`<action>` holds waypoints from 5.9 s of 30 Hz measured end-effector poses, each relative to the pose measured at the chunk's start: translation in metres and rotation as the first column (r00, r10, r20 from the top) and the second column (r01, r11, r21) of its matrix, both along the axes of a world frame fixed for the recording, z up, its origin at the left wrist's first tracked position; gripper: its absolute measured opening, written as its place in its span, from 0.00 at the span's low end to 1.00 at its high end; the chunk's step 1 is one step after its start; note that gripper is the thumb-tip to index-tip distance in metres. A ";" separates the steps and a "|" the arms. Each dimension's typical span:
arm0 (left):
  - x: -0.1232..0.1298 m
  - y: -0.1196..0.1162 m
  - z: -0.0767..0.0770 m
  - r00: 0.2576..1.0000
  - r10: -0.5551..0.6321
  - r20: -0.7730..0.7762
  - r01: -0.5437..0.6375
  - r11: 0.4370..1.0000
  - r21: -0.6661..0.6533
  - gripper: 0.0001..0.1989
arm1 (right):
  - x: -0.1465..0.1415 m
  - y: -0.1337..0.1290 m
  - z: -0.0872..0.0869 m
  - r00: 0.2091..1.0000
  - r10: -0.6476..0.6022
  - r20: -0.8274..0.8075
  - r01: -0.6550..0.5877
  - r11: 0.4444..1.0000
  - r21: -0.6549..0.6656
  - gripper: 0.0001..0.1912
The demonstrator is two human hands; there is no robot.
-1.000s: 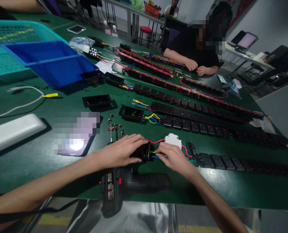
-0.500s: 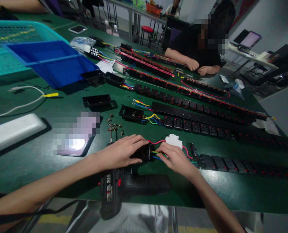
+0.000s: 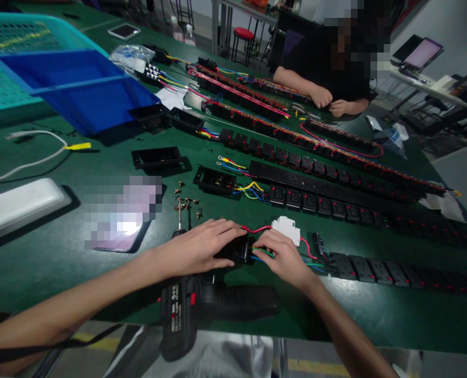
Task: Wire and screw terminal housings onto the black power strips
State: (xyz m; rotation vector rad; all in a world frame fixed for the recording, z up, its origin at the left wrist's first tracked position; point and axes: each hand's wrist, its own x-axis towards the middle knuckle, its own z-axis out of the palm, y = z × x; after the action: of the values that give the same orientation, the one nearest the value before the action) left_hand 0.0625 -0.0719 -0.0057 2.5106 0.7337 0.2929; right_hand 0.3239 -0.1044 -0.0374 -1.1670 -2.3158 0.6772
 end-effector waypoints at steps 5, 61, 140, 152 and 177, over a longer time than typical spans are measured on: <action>-0.001 0.000 0.002 1.000 -0.015 0.023 0.013 0.998 0.053 0.31 | 0.002 0.000 0.009 0.999 0.031 0.026 -0.031 1.000 -0.005 0.09; -0.027 0.004 0.005 0.994 0.078 -0.072 -0.079 0.997 -0.010 0.26 | 0.003 -0.007 0.011 0.989 0.010 0.145 -0.007 1.000 -0.024 0.10; 0.062 0.006 0.044 0.921 0.034 -0.387 0.083 0.956 0.283 0.04 | -0.001 -0.011 -0.008 0.995 -0.034 -0.092 0.030 0.999 -0.042 0.04; 0.057 0.030 0.045 0.926 -0.019 -0.376 0.058 0.994 0.092 0.07 | 0.000 -0.010 -0.007 0.995 -0.044 -0.092 0.038 0.997 -0.065 0.05; 0.047 0.014 0.047 0.933 0.058 -0.356 0.053 0.954 0.295 0.08 | -0.001 -0.010 -0.004 0.992 -0.058 -0.114 0.048 0.995 -0.085 0.05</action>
State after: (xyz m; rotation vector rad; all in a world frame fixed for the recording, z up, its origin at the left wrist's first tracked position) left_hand 0.1095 -0.0583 0.0410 2.8964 0.8890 -0.0710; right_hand 0.3226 -0.1142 -0.0412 -1.1888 -2.1712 0.8058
